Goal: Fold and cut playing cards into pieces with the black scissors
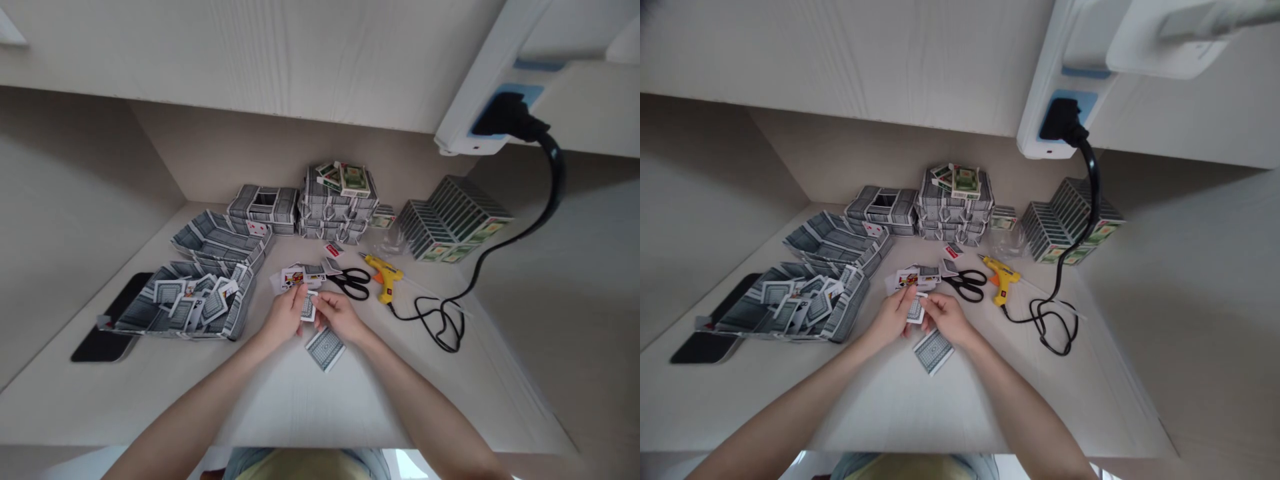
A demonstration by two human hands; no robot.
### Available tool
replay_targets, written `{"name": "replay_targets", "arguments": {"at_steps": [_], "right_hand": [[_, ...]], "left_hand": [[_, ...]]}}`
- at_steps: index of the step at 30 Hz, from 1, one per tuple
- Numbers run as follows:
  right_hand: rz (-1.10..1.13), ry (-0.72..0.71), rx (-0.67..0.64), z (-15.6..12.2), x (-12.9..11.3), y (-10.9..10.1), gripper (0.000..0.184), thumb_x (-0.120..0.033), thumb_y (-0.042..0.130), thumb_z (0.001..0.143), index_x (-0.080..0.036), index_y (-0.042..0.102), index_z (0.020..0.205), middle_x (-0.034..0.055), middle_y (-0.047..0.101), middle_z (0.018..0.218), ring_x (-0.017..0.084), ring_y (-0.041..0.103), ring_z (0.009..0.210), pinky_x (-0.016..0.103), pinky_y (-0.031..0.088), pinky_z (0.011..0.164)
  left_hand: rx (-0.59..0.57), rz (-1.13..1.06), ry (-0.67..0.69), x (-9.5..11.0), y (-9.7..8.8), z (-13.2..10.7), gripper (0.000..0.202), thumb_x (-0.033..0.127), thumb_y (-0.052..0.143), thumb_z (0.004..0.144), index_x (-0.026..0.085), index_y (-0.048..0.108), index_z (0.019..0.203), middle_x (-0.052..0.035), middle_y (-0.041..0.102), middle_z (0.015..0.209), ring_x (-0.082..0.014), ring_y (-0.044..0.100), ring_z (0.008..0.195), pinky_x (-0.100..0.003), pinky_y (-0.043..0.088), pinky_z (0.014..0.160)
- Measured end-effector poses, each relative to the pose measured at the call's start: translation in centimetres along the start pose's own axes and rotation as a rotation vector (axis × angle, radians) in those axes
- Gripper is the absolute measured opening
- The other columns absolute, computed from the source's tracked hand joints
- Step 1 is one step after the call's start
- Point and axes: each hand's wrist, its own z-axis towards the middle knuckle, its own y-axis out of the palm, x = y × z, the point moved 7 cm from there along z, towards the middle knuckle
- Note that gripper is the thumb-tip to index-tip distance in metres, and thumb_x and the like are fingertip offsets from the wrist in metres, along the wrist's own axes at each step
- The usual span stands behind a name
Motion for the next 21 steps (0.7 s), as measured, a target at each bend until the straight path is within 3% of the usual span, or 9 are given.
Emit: {"name": "replay_targets", "arguments": {"at_steps": [8, 21], "right_hand": [[0.019, 0.047, -0.004, 0.1, 0.4, -0.1, 0.036, -0.050, 0.055, 0.074, -0.016, 0.051, 0.063, -0.0035, 0.053, 0.047, 0.009, 0.046, 0.037, 0.022, 0.039, 0.039], [-0.036, 0.073, -0.008, -0.1, 0.4, 0.3, 0.039, -0.053, 0.051, 0.075, -0.016, 0.049, 0.063, -0.0037, 0.055, 0.046, 0.008, 0.049, 0.035, 0.021, 0.039, 0.039]], "left_hand": [[0.087, 0.223, 0.125, 1.1, -0.6, 0.3, 0.031, 0.036, 0.030, 0.087, 0.017, 0.050, 0.073, -0.0017, 0.057, 0.062, -0.0123, 0.052, 0.057, -0.022, 0.036, 0.053], [0.105, 0.370, 0.116, 1.0, -0.5, 0.2, 0.037, 0.038, 0.028, 0.087, 0.016, 0.053, 0.071, -0.0029, 0.057, 0.059, -0.0121, 0.050, 0.053, -0.022, 0.032, 0.052]]}}
